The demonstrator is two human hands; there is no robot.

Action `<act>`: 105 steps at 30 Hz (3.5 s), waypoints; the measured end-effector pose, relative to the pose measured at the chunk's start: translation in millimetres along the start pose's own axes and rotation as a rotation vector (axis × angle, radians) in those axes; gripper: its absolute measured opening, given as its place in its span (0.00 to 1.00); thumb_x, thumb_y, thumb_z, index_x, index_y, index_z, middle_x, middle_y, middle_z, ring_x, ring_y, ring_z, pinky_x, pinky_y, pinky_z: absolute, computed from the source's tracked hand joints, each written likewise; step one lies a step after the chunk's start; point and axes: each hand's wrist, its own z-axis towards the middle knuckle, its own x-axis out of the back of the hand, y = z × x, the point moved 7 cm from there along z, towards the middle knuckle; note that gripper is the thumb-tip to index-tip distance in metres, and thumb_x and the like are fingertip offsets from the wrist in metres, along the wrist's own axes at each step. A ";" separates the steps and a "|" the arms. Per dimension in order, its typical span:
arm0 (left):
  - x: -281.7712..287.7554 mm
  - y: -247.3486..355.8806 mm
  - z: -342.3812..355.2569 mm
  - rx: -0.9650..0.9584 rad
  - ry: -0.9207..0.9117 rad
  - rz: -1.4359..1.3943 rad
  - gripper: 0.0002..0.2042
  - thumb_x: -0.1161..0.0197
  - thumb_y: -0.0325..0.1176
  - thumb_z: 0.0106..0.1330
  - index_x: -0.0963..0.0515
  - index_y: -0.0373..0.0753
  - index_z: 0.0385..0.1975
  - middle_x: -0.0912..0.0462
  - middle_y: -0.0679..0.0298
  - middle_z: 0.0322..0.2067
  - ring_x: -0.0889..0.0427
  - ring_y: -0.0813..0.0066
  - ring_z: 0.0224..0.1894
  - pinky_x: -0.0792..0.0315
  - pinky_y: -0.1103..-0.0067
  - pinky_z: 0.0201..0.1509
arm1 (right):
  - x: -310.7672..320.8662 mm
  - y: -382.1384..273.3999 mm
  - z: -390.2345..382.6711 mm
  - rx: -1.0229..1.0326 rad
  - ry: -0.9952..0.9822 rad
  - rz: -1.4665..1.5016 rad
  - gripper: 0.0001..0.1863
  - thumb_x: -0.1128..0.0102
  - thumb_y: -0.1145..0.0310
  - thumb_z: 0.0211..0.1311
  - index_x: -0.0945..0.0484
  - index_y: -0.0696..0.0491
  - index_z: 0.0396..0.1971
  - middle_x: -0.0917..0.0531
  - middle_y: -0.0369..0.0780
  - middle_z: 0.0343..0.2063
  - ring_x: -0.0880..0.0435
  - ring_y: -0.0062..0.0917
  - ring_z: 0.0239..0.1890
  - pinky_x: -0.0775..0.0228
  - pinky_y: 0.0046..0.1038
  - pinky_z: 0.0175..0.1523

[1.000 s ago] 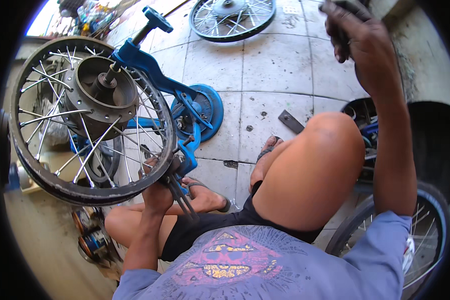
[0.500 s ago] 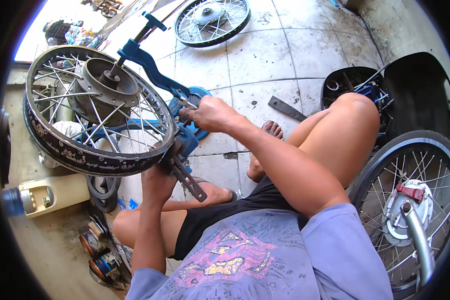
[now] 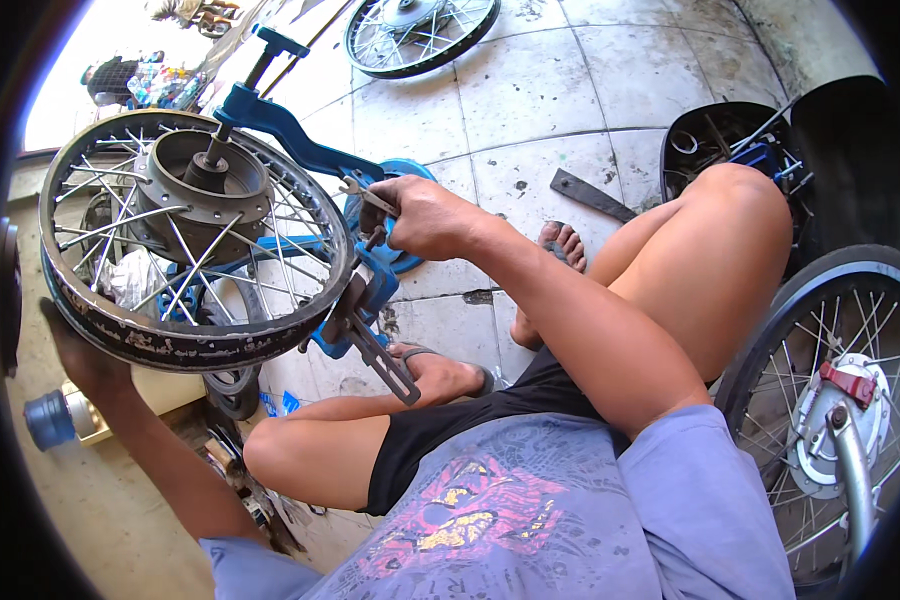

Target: The person is manually inserting or adjusting spokes on a motorcycle rim using a small tool.

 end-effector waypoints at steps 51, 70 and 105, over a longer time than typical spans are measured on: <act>-106.6 -252.7 -135.8 -0.098 0.034 0.739 0.12 0.37 0.28 0.70 0.25 0.31 0.50 0.20 0.62 0.43 0.23 0.78 0.43 0.28 0.81 0.47 | 8.2 10.5 -1.8 0.082 0.027 0.023 0.17 0.32 0.56 0.58 0.15 0.55 0.36 0.17 0.45 0.27 0.18 0.31 0.33 0.28 0.32 0.44; -106.9 -265.0 -131.4 0.038 0.021 0.571 0.12 0.41 0.24 0.69 0.25 0.30 0.50 0.20 0.54 0.46 0.21 0.63 0.52 0.27 0.71 0.56 | 8.2 12.8 -8.2 -0.533 -0.131 -0.200 0.20 0.32 0.57 0.58 0.18 0.56 0.44 0.16 0.44 0.32 0.17 0.36 0.38 0.28 0.35 0.47; -105.1 -237.9 -145.5 -0.096 0.148 0.705 0.10 0.38 0.22 0.67 0.25 0.28 0.46 0.23 0.52 0.52 0.22 0.64 0.53 0.29 0.71 0.58 | 37.8 -28.7 -20.4 0.160 0.477 -0.282 0.12 0.35 0.63 0.62 0.15 0.51 0.42 0.20 0.45 0.31 0.20 0.43 0.34 0.27 0.39 0.41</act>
